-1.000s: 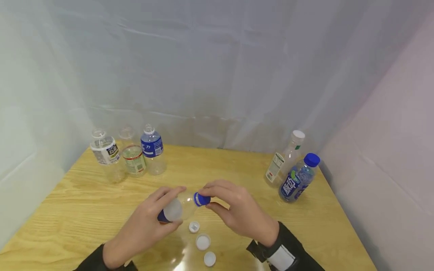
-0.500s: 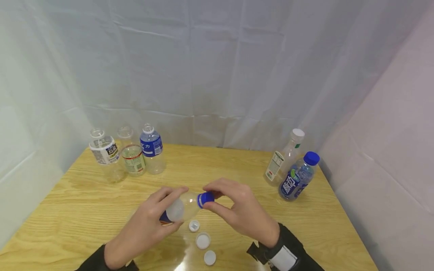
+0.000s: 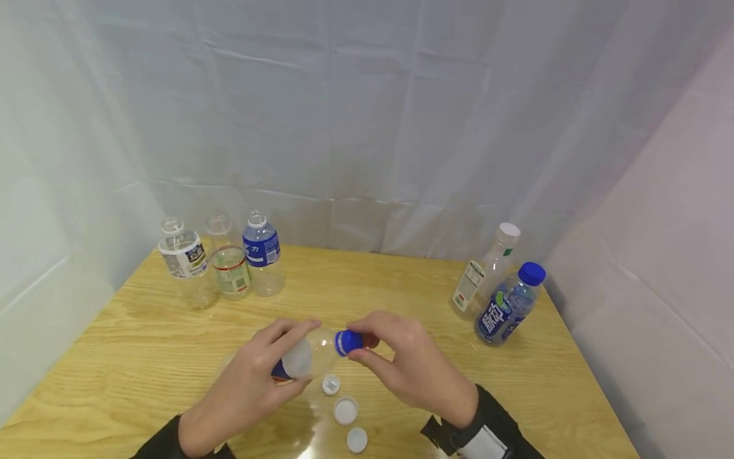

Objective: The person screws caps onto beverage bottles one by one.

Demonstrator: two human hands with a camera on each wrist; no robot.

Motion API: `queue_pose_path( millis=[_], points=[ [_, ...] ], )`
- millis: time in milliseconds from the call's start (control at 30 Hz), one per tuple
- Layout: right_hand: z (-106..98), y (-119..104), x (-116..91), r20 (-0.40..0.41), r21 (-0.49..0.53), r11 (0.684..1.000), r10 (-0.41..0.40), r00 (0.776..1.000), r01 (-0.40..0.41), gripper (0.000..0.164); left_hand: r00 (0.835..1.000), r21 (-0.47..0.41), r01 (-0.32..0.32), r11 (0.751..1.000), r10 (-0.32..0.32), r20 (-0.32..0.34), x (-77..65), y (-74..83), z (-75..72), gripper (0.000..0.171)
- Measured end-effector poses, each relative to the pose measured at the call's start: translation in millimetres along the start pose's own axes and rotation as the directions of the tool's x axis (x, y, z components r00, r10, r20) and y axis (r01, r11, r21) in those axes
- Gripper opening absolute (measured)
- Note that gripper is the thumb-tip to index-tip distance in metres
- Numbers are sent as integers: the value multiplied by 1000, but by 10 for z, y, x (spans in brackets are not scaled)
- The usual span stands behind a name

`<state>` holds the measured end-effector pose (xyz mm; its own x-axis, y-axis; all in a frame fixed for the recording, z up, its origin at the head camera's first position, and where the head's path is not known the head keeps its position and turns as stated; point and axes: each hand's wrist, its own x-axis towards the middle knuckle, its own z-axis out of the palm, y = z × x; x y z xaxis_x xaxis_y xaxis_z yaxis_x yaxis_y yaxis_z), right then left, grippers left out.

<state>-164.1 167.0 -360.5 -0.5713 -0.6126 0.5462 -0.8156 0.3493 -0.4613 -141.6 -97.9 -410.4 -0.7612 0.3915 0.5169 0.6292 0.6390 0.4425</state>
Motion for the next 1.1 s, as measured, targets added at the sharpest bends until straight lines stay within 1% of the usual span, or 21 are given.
queue_pose_path(
  millis=[200,367,467,600,700,800,867,967,1100],
  points=[
    [1,15,16,20,35,998,-51,999,50,37,1000,-9,18,1000,-18,9,5,-3,-3,87],
    [12,27,15,26,20,998,-53,998,52,41,999,-20,40,999,-40,14,5,-20,1,88],
    [25,21,-1,6,2,999,-41,999,41,39,999,-12,34,999,-34,16,6,-31,16,87],
    [56,23,-14,-67,22,998,-59,996,61,34,1000,7,6,1000,-6,11,7,-35,33,86],
    [68,26,-21,-107,20,999,-29,994,31,35,1000,17,-6,1000,6,11,10,-26,28,88],
    [63,19,-31,-119,-2,999,53,991,-54,36,1000,36,-21,999,20,5,15,-19,19,89],
    [59,12,-33,-121,-13,997,79,990,-81,34,999,46,-35,998,35,-3,16,-14,17,89],
    [59,8,-37,-106,-15,997,70,992,-72,26,999,59,-51,997,52,-16,16,-9,21,88],
    [55,10,-34,-80,-17,1000,19,997,-21,26,999,51,-45,998,46,-19,18,0,24,87]
  ],
)
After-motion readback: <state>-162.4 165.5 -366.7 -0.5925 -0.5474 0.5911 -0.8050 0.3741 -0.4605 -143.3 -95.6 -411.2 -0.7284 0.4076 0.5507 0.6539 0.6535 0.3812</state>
